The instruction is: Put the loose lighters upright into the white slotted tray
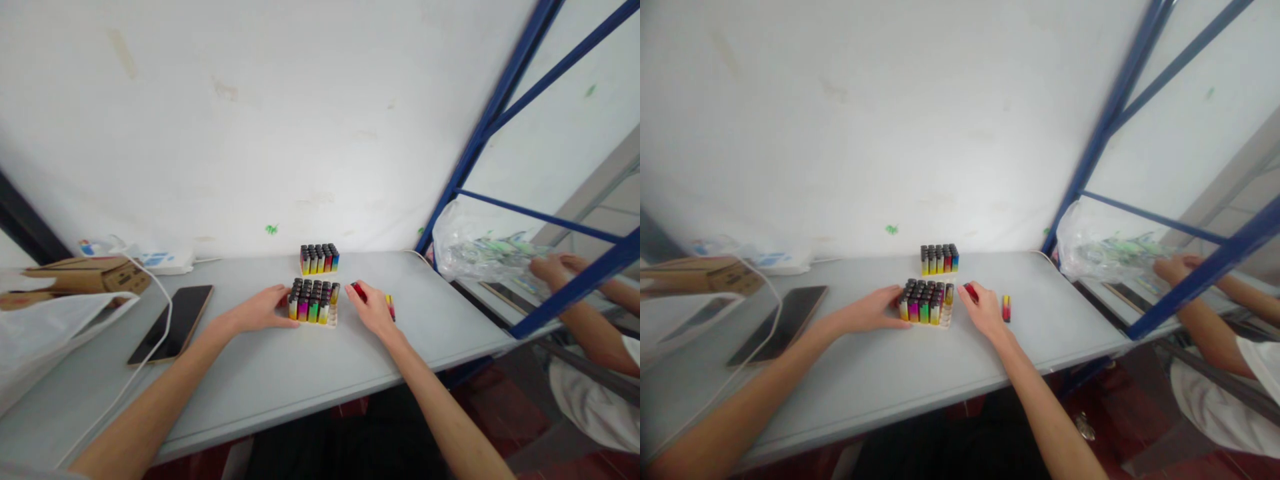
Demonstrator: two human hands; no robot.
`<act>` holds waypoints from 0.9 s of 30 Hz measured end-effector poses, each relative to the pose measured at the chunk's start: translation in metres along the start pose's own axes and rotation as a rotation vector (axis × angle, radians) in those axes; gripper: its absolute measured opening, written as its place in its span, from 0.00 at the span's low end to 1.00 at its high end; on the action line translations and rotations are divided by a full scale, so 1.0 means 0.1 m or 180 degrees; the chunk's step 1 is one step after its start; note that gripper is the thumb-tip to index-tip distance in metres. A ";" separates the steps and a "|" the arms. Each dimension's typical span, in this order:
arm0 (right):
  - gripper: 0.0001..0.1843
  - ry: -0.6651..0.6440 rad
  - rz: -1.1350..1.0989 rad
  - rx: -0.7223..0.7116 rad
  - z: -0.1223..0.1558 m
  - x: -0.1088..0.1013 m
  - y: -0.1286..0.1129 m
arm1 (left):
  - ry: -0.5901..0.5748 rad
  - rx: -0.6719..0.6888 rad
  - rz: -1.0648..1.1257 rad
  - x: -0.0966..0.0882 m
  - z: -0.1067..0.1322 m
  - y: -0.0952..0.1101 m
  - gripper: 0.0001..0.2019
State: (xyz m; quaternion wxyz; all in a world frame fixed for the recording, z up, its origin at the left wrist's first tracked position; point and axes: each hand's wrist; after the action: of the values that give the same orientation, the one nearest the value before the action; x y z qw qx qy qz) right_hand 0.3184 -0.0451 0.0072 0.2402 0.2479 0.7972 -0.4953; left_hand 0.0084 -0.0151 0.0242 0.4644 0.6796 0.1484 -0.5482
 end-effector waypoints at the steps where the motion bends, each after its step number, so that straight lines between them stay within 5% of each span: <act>1: 0.23 -0.0084 -0.0052 -0.0059 0.00 0.00 0.00 | 0.0014 -0.0004 0.0014 0.00 0.00 0.00 0.30; 7: 0.24 -0.0327 0.0113 -0.0631 0.01 0.03 0.05 | 0.0061 -0.0050 -0.0017 0.00 0.00 0.01 0.30; 17: 0.22 -0.0661 0.0142 -0.0504 0.02 0.04 0.11 | 0.0065 -0.0062 0.0085 -0.01 0.00 0.03 0.29; 27: 0.14 -0.1220 0.1068 -0.0612 -0.13 -0.02 -0.03 | 0.0082 -0.0114 0.0049 -0.01 0.00 0.04 0.29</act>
State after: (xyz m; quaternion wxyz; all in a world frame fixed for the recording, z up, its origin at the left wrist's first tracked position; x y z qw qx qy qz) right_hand 0.3165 -0.0346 0.0153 0.4878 0.2543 0.7284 -0.4084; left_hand 0.0107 -0.0171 0.0272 0.4788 0.6793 0.1589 -0.5330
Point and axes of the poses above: each hand's wrist, its own z-axis away from the middle knuckle, its own x-axis out of the palm, y = z × x, and after that the axes turned 5 degrees about -y, right-handed
